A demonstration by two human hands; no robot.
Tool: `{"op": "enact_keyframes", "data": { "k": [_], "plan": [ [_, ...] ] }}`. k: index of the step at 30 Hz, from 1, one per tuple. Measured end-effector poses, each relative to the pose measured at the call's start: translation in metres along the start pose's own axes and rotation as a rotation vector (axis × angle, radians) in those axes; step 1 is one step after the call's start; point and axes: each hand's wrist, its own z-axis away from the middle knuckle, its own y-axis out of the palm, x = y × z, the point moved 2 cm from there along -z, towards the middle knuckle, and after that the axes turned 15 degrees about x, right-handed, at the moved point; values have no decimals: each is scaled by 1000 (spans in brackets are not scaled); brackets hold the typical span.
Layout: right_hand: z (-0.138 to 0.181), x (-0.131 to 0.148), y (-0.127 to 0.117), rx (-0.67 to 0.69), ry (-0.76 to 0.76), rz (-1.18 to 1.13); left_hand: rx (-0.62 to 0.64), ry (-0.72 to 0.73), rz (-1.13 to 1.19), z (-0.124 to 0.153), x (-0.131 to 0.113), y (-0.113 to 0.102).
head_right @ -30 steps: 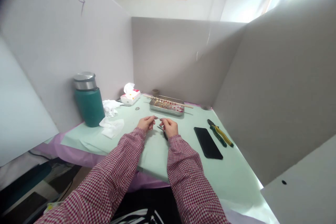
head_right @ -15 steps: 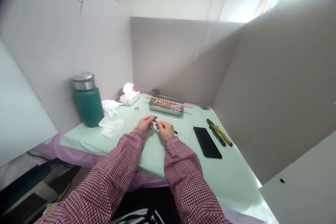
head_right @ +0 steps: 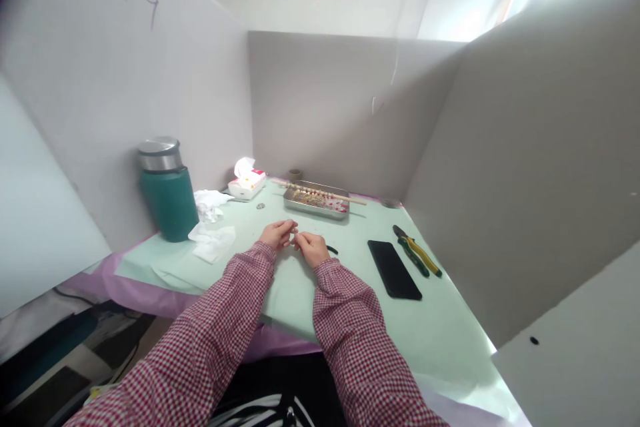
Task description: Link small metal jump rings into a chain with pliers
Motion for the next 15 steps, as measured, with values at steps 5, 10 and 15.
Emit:
{"op": "enact_keyframes", "data": {
  "k": [5, 10, 15],
  "plan": [
    [-1, -1, -1, -70, -11, 7, 26, 18, 29, 1, -1, 2],
    [0, 2, -1, -93, -6, 17, 15, 15, 50, 2, -3, 3],
    [0, 3, -1, -36, -7, 48, -1, 4, 35, 2, -2, 1]
  ]
}}
